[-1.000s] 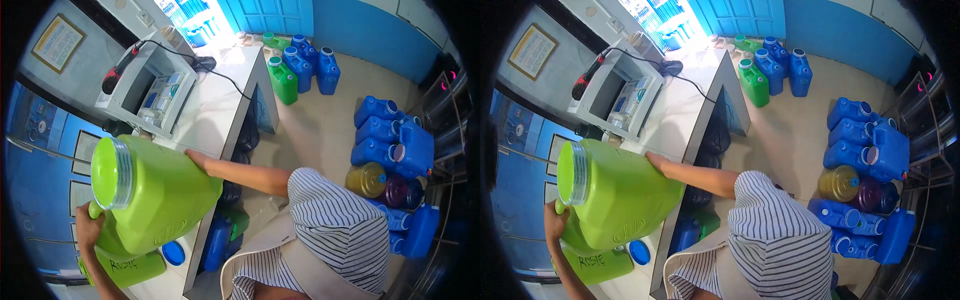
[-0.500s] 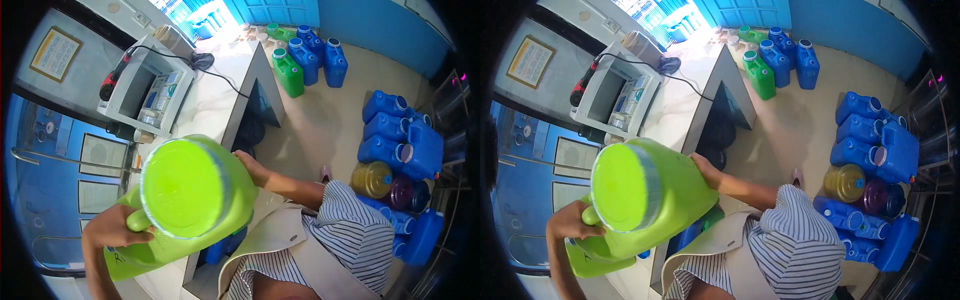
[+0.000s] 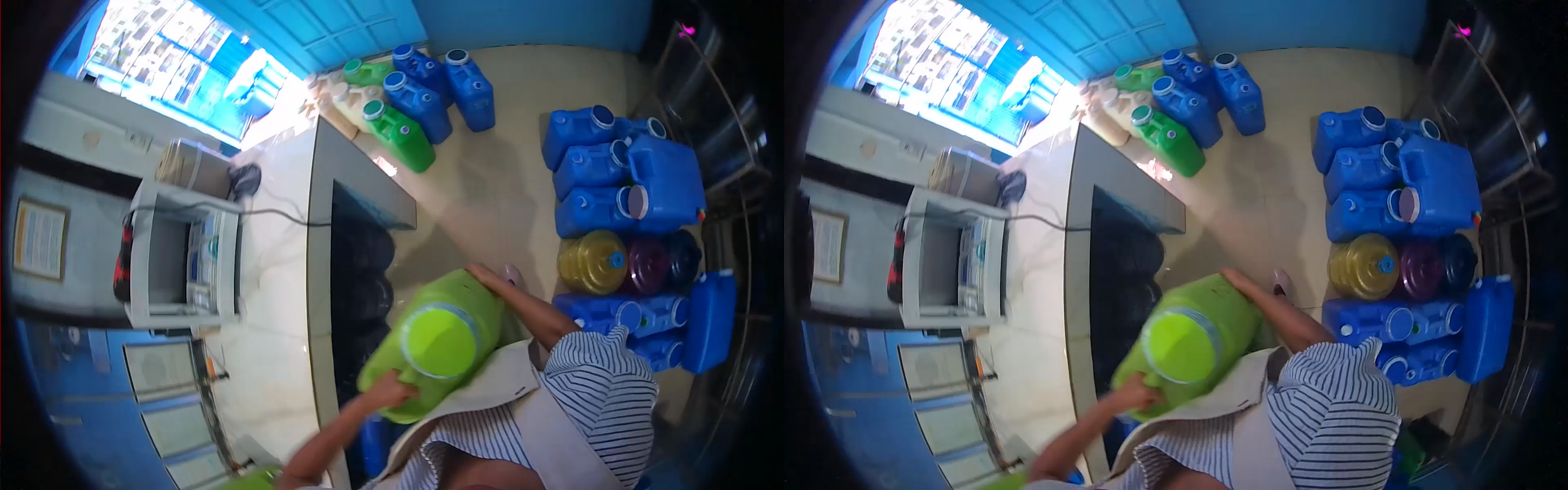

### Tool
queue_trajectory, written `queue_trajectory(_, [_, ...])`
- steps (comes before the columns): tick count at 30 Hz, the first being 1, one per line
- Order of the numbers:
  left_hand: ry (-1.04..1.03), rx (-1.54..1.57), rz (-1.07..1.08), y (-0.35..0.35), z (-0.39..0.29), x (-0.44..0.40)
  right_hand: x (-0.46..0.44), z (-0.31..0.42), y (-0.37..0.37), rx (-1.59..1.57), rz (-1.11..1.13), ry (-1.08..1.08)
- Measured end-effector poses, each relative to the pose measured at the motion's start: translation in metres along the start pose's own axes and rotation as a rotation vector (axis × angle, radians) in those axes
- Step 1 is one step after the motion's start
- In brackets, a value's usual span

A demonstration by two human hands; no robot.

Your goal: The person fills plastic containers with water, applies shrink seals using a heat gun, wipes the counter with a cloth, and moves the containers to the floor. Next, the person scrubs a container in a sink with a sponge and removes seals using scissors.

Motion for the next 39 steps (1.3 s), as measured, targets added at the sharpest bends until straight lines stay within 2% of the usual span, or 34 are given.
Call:
queue_trajectory(1, [0.595, 0.341, -0.074, -0.028, 0.061, -0.003, -0.025, -0.025, 0.001, 0.015, 0.086, -0.201])
queue_trajectory(2, [0.481, 0.283, -0.173, -0.048, 0.092, -0.031, -0.039, -0.017, 0.002, -0.001, 0.072, -0.187])
queue_trajectory(4, [0.327, 0.196, -0.431, -0.049, 0.113, -0.088, -0.051, -0.008, 0.034, 0.346, -0.255, -0.144])
queue_trajectory(5, [0.248, 0.137, -0.548, -0.05, 0.121, -0.114, -0.066, -0.008, 0.04, 0.411, -0.255, -0.131])
queue_trajectory(6, [0.49, 0.316, -0.351, -0.06, 0.121, -0.13, -0.078, -0.013, 0.04, 0.415, -0.168, -0.117])
queue_trajectory(7, [0.338, 0.409, -0.374, -0.068, 0.154, -0.17, -0.086, -0.015, 0.048, 0.417, -0.102, -0.105])
queue_trajectory(9, [0.36, 0.675, -0.479, -0.096, 0.221, -0.196, -0.084, -0.034, 0.09, 0.37, -0.075, -0.103])
queue_trajectory(10, [0.406, 0.71, -0.48, -0.101, 0.244, -0.21, -0.083, -0.053, 0.132, 0.323, -0.114, -0.095])
queue_trajectory(11, [0.462, 0.746, -0.483, -0.11, 0.265, -0.217, -0.053, -0.063, 0.177, 0.049, -0.153, -0.161])
queue_trajectory(12, [0.391, 0.85, -0.568, -0.113, 0.284, -0.228, -0.095, -0.145, 0.24, 0.643, -0.203, -0.075])
queue_trajectory(13, [0.298, 0.954, -0.656, -0.104, 0.292, -0.248, -0.078, -0.21, 0.301, -0.105, -0.251, -0.28])
queue_trajectory(15, [0.546, 0.873, -0.59, -0.089, 0.306, -0.273, -0.007, -0.247, 0.392, -0.015, -0.509, -0.433])
queue_trajectory(17, [0.751, 0.805, -0.516, -0.071, 0.32, -0.295, 0.06, -0.261, 0.424, -0.056, -0.594, -0.595])
queue_trajectory(19, [0.807, 0.766, -0.471, -0.036, 0.329, -0.334, 0.045, -0.388, 0.458, 0.023, -0.471, -0.554])
queue_trajectory(20, [0.812, 0.746, -0.46, -0.017, 0.332, -0.352, 0.026, -0.422, 0.467, -0.243, -0.241, -0.555])
queue_trajectory(21, [0.798, 0.729, -0.448, 0.001, 0.334, -0.368, 0.012, -0.448, 0.473, -0.492, -0.019, -0.604])
queue_trajectory(23, [0.719, 0.69, -0.43, 0.038, 0.341, -0.407, -0.013, -0.374, 0.46, -0.599, -0.202, -0.642])
queue_trajectory(26, [0.599, 0.697, -0.466, 0.091, 0.352, -0.463, -0.068, -0.276, 0.469, -0.808, -0.222, -0.458])
queue_trajectory(28, [0.588, 0.793, -0.577, 0.121, 0.375, -0.504, -0.089, -0.23, 0.477, -0.783, -0.257, -0.406])
queue_trajectory(29, [0.603, 0.872, -0.664, 0.14, 0.383, -0.527, -0.099, -0.223, 0.489, -0.555, -0.344, -0.475])
queue_trajectory(31, [0.543, 0.967, -0.62, 0.187, 0.375, -0.593, -0.096, -0.248, 0.512, -0.494, -0.389, -0.401])
queue_trajectory(32, [0.468, 0.949, -0.709, 0.217, 0.364, -0.62, -0.09, -0.26, 0.533, -0.435, -0.426, -0.332])
queue_trajectory(33, [0.409, 0.933, -0.804, 0.242, 0.358, -0.641, -0.074, -0.272, 0.551, -0.495, -0.503, -0.395])
queue_trajectory(34, [0.268, 0.629, -0.783, 0.28, 0.35, -0.674, -0.053, -0.29, 0.549, -0.573, -0.576, -0.468])
queue_trajectory(35, [0.266, 0.687, -0.807, 0.291, 0.374, -0.724, -0.045, -0.305, 0.559, -0.707, -0.446, -0.346])
queue_trajectory(36, [-0.05, 0.587, -0.931, 0.326, 0.38, -0.758, -0.036, -0.332, 0.556, -0.839, -0.286, -0.239])
queue_trajectory(37, [0.144, 0.873, -0.973, 0.355, 0.346, -0.761, -0.027, -0.371, 0.562, -0.903, -0.275, -0.256])
queue_trajectory(38, [0.104, 0.934, -1.003, 0.391, 0.326, -0.783, -0.02, -0.4, 0.567, -0.967, -0.265, -0.273])
queue_trajectory(39, [0.073, 0.998, -1.022, 0.418, 0.316, -0.799, -0.008, -0.361, 0.559, -0.927, -0.387, -0.268])
Point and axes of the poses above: each hand's wrist, its own x-axis away from the middle knuckle, its own y-axis out of the back of the hand, z = x × y, the point moved 9 cm from there along -x, towards the middle knuckle, and after that the axes turned 14 degrees about -y, right-handed, at the moved point
